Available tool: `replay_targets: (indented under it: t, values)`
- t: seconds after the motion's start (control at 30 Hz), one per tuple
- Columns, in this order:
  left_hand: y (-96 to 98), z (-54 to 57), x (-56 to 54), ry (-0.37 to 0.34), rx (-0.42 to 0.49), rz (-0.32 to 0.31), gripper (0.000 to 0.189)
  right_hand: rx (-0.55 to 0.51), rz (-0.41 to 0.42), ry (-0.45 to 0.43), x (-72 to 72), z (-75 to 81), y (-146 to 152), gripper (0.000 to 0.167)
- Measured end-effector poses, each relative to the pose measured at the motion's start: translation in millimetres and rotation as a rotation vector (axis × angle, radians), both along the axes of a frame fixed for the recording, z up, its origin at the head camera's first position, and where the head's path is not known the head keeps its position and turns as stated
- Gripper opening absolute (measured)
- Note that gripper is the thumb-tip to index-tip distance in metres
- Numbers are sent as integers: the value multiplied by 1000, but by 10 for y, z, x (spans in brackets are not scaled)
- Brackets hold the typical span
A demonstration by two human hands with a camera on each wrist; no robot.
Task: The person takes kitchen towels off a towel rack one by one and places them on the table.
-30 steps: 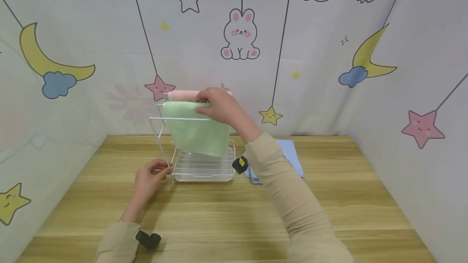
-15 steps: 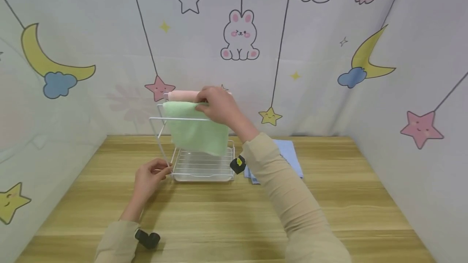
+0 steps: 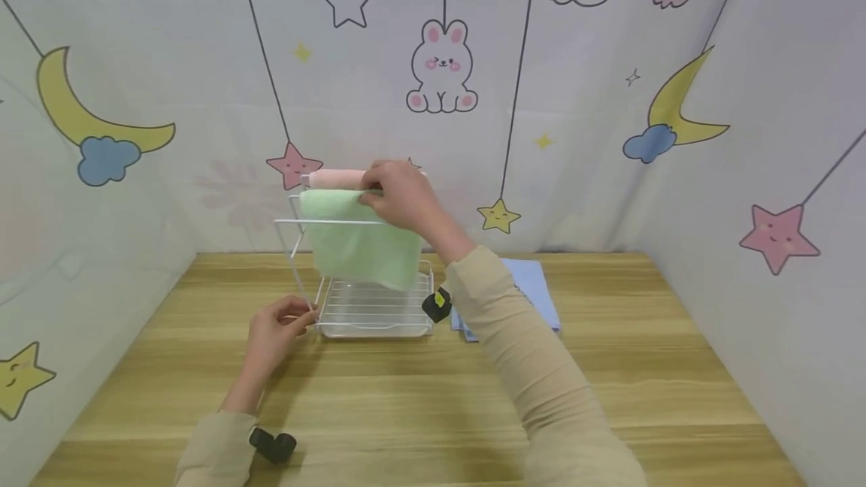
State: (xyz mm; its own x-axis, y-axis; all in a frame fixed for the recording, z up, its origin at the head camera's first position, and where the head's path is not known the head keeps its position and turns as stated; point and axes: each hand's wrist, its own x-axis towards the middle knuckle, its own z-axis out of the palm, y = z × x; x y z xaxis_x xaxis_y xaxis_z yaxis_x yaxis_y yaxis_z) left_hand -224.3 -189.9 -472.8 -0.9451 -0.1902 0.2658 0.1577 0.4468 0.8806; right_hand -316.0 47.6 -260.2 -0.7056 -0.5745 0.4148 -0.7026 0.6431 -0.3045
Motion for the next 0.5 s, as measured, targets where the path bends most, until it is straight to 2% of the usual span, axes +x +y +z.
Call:
replay_targets:
  t: [0.5]
  values:
    - [1, -28, -21, -6, -5, 3, 7, -23, 5, 23, 12, 7, 10, 17]
